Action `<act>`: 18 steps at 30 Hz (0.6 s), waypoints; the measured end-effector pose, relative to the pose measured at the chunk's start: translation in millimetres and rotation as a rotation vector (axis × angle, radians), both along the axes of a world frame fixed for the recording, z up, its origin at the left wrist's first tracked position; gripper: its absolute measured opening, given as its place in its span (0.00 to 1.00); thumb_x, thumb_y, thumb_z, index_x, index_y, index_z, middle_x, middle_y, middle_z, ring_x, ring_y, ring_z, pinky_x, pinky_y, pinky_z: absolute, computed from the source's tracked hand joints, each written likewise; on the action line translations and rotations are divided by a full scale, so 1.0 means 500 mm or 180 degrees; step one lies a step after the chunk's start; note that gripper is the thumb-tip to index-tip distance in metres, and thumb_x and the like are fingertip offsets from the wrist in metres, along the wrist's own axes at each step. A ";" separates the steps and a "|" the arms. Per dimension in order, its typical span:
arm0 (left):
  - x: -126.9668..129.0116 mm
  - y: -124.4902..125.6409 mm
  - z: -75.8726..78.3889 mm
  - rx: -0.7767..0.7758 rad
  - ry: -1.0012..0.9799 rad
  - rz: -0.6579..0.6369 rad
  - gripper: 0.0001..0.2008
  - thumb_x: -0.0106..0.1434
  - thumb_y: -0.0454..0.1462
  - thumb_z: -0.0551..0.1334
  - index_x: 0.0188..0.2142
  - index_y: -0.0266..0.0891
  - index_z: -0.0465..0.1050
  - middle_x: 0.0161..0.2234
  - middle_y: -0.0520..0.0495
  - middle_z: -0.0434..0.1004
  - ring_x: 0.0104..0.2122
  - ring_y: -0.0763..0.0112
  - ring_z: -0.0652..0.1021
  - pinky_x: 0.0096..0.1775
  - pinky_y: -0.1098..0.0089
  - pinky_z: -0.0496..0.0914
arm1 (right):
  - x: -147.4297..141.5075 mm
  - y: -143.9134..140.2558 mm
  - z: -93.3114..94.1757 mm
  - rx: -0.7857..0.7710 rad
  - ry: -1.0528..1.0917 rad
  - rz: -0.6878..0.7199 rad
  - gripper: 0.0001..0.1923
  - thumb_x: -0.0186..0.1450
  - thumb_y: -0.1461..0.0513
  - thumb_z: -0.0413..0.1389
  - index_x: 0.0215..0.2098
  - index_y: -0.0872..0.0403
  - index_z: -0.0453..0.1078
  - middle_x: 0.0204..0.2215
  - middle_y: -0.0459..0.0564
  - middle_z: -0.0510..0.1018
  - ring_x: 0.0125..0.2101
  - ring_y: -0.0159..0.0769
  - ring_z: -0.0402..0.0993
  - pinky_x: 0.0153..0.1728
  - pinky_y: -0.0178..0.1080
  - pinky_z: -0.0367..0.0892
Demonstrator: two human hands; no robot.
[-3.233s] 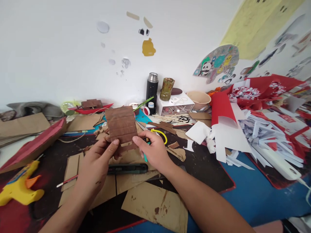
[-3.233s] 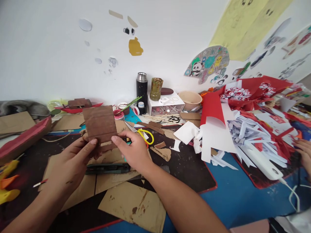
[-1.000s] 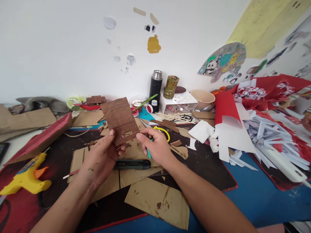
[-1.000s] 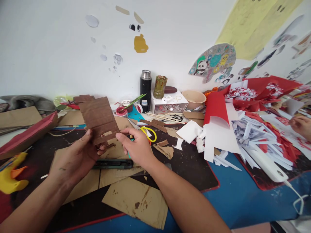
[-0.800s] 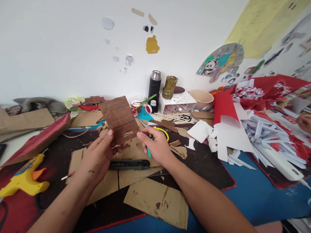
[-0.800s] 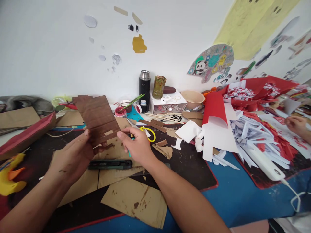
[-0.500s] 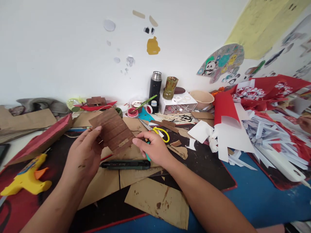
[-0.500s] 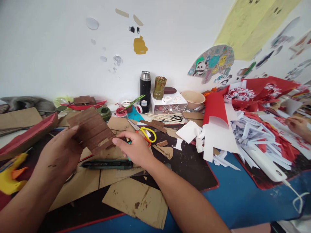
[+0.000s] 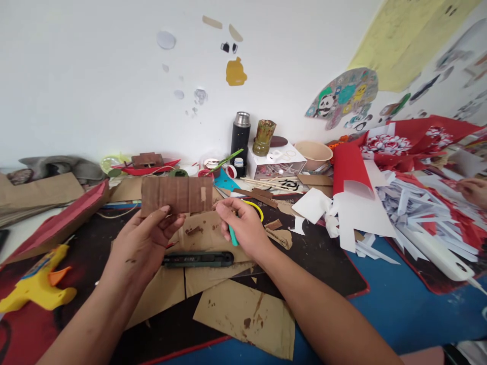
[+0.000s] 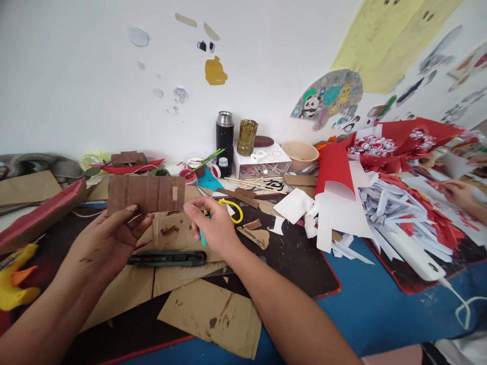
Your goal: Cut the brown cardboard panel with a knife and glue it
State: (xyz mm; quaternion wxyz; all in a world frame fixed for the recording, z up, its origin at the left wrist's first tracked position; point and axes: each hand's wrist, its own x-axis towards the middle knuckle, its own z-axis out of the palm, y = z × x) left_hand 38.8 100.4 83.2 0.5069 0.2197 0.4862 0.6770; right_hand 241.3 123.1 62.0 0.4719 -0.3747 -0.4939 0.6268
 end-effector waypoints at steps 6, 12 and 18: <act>0.021 -0.010 -0.008 -0.0094 -0.0246 -0.0252 0.12 0.50 0.32 0.81 0.31 0.43 0.82 0.38 0.49 0.91 0.38 0.67 0.88 0.42 0.73 0.86 | -0.003 -0.006 0.004 0.0064 -0.0060 0.0006 0.26 0.66 0.39 0.69 0.43 0.49 0.74 0.18 0.34 0.71 0.16 0.28 0.63 0.22 0.36 0.57; 0.051 -0.039 -0.018 -0.0193 0.0068 -0.1043 0.24 0.44 0.43 0.87 0.39 0.40 0.86 0.43 0.41 0.91 0.35 0.62 0.87 0.39 0.66 0.85 | -0.001 -0.002 -0.005 0.0059 -0.0027 0.0001 0.24 0.67 0.40 0.68 0.37 0.48 0.68 0.19 0.34 0.70 0.16 0.28 0.63 0.21 0.36 0.59; 0.026 -0.032 -0.010 -0.0011 0.0379 -0.0862 0.30 0.51 0.59 0.82 0.45 0.42 0.88 0.51 0.39 0.90 0.46 0.56 0.85 0.44 0.63 0.81 | 0.007 0.003 -0.006 0.0007 -0.0025 -0.0032 0.21 0.67 0.43 0.68 0.39 0.49 0.71 0.18 0.34 0.69 0.16 0.28 0.63 0.20 0.35 0.58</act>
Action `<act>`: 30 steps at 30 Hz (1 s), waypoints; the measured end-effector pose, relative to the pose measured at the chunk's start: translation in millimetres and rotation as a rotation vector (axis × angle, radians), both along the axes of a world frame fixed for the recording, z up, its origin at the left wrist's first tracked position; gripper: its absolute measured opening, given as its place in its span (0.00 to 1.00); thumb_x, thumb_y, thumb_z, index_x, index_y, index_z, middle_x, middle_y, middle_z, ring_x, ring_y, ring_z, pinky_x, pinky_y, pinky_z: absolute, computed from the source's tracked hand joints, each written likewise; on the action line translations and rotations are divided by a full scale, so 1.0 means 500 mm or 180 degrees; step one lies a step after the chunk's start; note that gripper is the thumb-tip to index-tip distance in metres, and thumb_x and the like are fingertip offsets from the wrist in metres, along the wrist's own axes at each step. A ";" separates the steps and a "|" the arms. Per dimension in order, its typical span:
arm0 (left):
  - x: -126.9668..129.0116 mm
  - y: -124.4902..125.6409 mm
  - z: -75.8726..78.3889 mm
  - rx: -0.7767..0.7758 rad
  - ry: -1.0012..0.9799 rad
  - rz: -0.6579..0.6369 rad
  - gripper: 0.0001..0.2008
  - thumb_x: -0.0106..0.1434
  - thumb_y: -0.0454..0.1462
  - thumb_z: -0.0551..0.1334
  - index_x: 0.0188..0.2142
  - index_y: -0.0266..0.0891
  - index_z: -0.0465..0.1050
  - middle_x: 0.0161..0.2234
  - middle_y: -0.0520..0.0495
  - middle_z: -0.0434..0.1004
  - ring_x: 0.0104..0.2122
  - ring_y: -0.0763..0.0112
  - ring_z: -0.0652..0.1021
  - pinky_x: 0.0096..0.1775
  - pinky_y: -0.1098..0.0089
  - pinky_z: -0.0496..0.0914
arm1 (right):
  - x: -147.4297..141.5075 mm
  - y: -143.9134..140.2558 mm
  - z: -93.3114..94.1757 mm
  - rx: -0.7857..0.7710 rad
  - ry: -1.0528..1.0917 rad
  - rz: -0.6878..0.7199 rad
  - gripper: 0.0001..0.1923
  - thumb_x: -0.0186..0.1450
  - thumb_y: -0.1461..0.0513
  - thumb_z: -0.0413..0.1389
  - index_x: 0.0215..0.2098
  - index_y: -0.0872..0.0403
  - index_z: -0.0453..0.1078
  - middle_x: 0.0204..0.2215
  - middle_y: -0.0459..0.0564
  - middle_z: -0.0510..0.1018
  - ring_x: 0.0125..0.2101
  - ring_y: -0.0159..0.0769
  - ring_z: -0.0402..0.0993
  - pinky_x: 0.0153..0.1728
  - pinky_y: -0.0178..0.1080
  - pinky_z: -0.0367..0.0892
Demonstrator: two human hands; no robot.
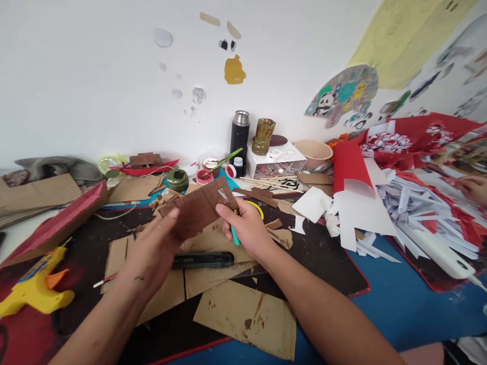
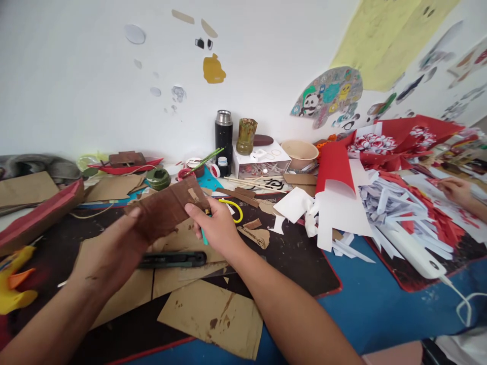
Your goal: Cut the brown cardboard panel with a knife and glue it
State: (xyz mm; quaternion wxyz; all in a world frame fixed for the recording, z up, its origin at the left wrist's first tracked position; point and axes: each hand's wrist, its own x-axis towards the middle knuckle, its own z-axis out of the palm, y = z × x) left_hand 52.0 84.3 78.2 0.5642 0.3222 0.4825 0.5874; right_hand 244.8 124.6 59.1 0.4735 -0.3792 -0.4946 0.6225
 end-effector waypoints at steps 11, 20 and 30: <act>-0.067 0.014 0.022 0.0150 0.1053 -0.0067 0.19 0.49 0.49 0.84 0.33 0.41 0.87 0.28 0.50 0.79 0.26 0.72 0.70 0.26 0.73 0.67 | 0.000 0.001 0.006 -0.0131 0.0149 -0.0155 0.26 0.64 0.41 0.71 0.46 0.50 0.76 0.18 0.34 0.70 0.17 0.29 0.64 0.20 0.35 0.56; -0.040 0.010 0.019 -0.0110 0.0509 -0.0235 0.23 0.43 0.47 0.87 0.33 0.41 0.85 0.32 0.49 0.84 0.27 0.70 0.80 0.29 0.72 0.79 | 0.003 0.007 0.008 -0.0419 0.0570 -0.0126 0.29 0.60 0.38 0.74 0.39 0.48 0.70 0.20 0.34 0.69 0.17 0.27 0.63 0.19 0.34 0.54; -0.029 0.010 0.015 0.0006 0.0076 0.0013 0.23 0.43 0.43 0.88 0.34 0.39 0.83 0.32 0.51 0.84 0.25 0.72 0.82 0.30 0.72 0.83 | -0.003 -0.001 0.005 -0.0089 0.0190 0.0095 0.25 0.64 0.39 0.70 0.38 0.49 0.73 0.19 0.35 0.70 0.17 0.27 0.64 0.22 0.35 0.59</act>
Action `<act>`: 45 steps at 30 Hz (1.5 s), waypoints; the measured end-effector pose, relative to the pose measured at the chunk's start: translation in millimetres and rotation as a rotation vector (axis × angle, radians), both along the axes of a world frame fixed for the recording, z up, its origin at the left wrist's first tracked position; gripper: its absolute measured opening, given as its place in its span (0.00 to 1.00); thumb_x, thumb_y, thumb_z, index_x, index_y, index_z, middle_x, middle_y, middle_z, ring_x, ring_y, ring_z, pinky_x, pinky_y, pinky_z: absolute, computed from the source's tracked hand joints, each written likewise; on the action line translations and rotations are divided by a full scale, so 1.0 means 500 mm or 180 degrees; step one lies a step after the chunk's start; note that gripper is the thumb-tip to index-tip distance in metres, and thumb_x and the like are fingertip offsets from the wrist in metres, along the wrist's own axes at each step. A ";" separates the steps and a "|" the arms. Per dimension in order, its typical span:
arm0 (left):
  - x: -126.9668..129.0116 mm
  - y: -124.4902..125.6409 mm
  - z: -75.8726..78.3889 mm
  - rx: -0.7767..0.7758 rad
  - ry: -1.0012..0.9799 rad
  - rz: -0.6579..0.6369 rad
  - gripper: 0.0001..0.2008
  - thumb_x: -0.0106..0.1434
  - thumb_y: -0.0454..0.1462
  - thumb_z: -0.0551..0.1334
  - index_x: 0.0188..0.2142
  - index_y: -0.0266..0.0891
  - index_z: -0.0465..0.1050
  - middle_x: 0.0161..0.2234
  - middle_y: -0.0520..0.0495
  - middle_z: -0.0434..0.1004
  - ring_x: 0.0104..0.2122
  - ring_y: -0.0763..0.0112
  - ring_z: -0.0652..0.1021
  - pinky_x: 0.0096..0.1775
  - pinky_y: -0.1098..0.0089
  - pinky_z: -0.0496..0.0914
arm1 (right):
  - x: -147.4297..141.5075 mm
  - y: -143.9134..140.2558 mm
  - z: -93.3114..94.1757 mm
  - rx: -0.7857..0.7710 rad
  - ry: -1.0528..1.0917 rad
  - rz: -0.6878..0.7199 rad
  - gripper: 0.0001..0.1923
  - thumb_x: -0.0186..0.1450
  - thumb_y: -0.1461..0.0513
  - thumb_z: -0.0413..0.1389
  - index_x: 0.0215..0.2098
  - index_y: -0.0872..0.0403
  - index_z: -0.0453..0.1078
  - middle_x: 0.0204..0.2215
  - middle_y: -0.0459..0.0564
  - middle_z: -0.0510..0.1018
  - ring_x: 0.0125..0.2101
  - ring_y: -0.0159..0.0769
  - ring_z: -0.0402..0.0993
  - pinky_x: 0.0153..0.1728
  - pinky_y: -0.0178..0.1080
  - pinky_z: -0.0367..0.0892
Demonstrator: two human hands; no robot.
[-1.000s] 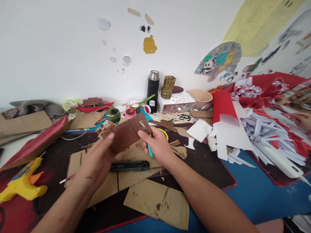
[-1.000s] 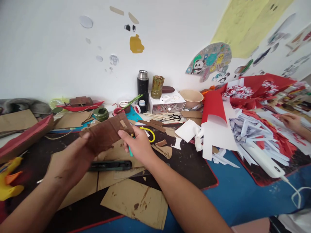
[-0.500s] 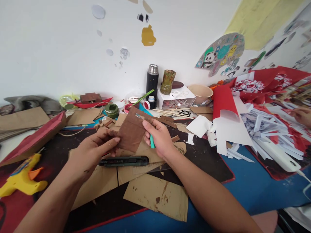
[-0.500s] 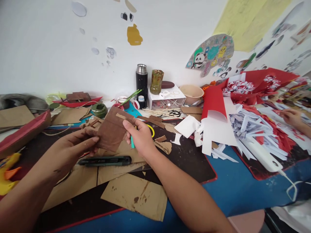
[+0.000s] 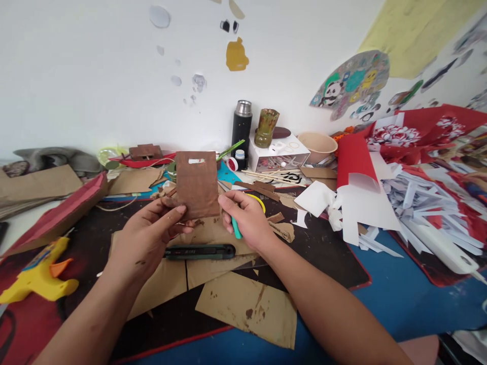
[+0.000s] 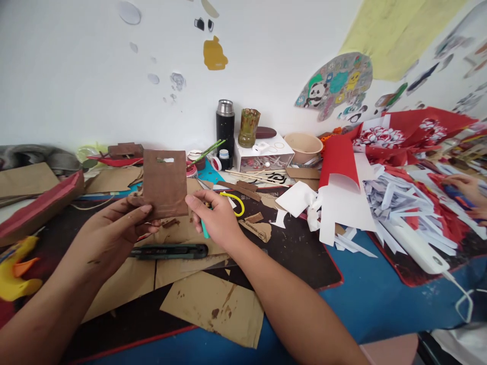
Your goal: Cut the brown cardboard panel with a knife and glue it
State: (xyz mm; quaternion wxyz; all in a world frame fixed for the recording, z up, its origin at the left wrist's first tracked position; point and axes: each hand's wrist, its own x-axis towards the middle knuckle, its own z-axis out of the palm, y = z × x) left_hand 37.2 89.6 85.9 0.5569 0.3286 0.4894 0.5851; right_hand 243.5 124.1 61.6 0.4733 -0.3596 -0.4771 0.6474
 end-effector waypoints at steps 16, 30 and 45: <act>-0.001 0.003 -0.001 0.0021 -0.0244 0.0066 0.27 0.42 0.49 0.89 0.36 0.40 0.86 0.34 0.46 0.89 0.28 0.68 0.83 0.27 0.72 0.78 | -0.002 -0.001 0.000 0.0100 -0.0200 -0.0109 0.21 0.66 0.42 0.69 0.36 0.49 0.73 0.18 0.35 0.69 0.17 0.28 0.64 0.22 0.36 0.61; -0.003 0.007 -0.004 -0.0056 -0.0077 0.0166 0.32 0.37 0.54 0.89 0.37 0.42 0.87 0.35 0.49 0.87 0.28 0.71 0.82 0.25 0.74 0.78 | -0.002 -0.001 -0.004 0.0227 -0.0230 -0.0120 0.22 0.67 0.41 0.69 0.35 0.49 0.73 0.18 0.35 0.70 0.16 0.27 0.64 0.22 0.36 0.60; -0.009 0.010 -0.009 0.0031 0.0363 0.0067 0.26 0.44 0.52 0.86 0.33 0.39 0.83 0.31 0.50 0.82 0.27 0.74 0.77 0.26 0.74 0.74 | 0.000 -0.001 -0.004 0.0301 -0.0384 -0.0060 0.23 0.70 0.40 0.66 0.35 0.48 0.70 0.19 0.35 0.70 0.17 0.28 0.65 0.22 0.36 0.60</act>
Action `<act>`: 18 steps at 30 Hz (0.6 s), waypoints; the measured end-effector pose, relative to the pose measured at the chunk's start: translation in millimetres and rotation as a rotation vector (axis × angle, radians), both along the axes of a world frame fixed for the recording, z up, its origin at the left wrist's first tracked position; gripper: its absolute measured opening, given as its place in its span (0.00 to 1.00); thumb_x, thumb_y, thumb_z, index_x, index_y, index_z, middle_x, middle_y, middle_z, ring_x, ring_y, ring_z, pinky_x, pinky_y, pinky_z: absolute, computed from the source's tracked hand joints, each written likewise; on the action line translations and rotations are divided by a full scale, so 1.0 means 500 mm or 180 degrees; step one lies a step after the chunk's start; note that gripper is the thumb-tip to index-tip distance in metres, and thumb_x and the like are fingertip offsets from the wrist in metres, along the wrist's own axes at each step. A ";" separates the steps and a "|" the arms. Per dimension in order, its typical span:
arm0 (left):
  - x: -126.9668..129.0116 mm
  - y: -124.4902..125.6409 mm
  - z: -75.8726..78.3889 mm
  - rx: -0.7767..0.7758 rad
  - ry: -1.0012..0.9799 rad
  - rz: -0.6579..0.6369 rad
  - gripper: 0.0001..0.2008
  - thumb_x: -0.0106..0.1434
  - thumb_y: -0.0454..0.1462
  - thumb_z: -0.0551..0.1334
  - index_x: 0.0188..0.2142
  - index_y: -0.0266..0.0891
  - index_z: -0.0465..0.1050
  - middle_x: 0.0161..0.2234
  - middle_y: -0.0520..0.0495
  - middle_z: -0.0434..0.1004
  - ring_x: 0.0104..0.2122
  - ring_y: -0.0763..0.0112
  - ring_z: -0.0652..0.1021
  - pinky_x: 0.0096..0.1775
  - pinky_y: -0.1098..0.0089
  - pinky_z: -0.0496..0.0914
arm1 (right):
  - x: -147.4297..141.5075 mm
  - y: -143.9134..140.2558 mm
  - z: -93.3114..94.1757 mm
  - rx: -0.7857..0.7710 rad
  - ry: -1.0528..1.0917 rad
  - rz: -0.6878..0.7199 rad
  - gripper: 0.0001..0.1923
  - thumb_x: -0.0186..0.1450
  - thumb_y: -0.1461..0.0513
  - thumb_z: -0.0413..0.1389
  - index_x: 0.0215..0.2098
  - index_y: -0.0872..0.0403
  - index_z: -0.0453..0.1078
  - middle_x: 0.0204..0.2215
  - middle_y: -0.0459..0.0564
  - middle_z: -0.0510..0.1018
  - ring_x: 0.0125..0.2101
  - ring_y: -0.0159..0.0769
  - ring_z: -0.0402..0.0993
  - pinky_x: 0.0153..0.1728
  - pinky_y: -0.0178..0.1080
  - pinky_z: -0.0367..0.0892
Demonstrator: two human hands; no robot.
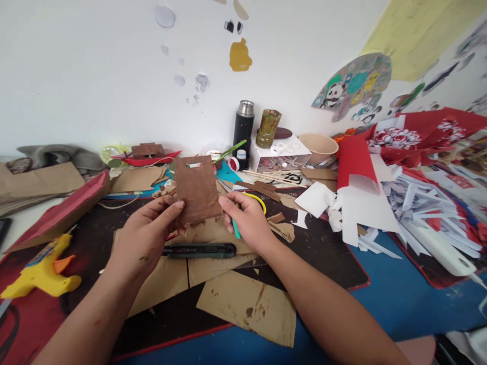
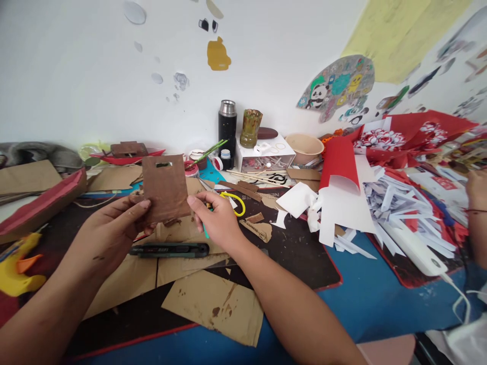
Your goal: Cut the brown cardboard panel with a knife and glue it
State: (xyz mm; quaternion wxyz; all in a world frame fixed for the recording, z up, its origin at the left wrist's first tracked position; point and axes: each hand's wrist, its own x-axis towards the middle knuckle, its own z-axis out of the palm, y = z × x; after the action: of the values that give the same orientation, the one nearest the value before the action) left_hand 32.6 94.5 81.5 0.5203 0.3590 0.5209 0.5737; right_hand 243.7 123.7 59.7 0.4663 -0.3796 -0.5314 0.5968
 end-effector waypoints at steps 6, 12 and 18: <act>0.004 0.001 -0.009 0.0053 0.0044 0.0061 0.24 0.47 0.51 0.84 0.34 0.40 0.82 0.29 0.51 0.80 0.25 0.73 0.75 0.26 0.74 0.72 | -0.004 0.002 -0.013 0.0223 -0.0259 -0.0139 0.26 0.71 0.37 0.63 0.34 0.47 0.68 0.18 0.35 0.70 0.17 0.29 0.65 0.23 0.36 0.62; 0.005 0.006 -0.018 0.0101 -0.0017 0.0202 0.24 0.46 0.51 0.83 0.35 0.41 0.81 0.29 0.52 0.80 0.24 0.73 0.74 0.25 0.72 0.71 | -0.016 0.012 -0.021 0.0433 -0.0529 -0.0393 0.28 0.73 0.35 0.61 0.32 0.48 0.69 0.17 0.37 0.69 0.17 0.31 0.64 0.24 0.37 0.63; 0.003 0.012 -0.010 0.0079 -0.0148 0.0344 0.22 0.44 0.47 0.83 0.33 0.42 0.79 0.28 0.55 0.76 0.25 0.75 0.72 0.25 0.74 0.70 | 0.039 0.024 0.004 0.0700 -0.1488 -0.0367 0.19 0.78 0.44 0.58 0.41 0.49 0.78 0.25 0.41 0.77 0.26 0.35 0.75 0.32 0.37 0.67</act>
State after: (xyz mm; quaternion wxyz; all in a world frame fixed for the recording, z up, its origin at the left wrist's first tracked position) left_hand 34.0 100.5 76.7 0.4960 0.3234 0.5201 0.6155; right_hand 263.4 135.5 61.9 0.4026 -0.4839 -0.6638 0.4040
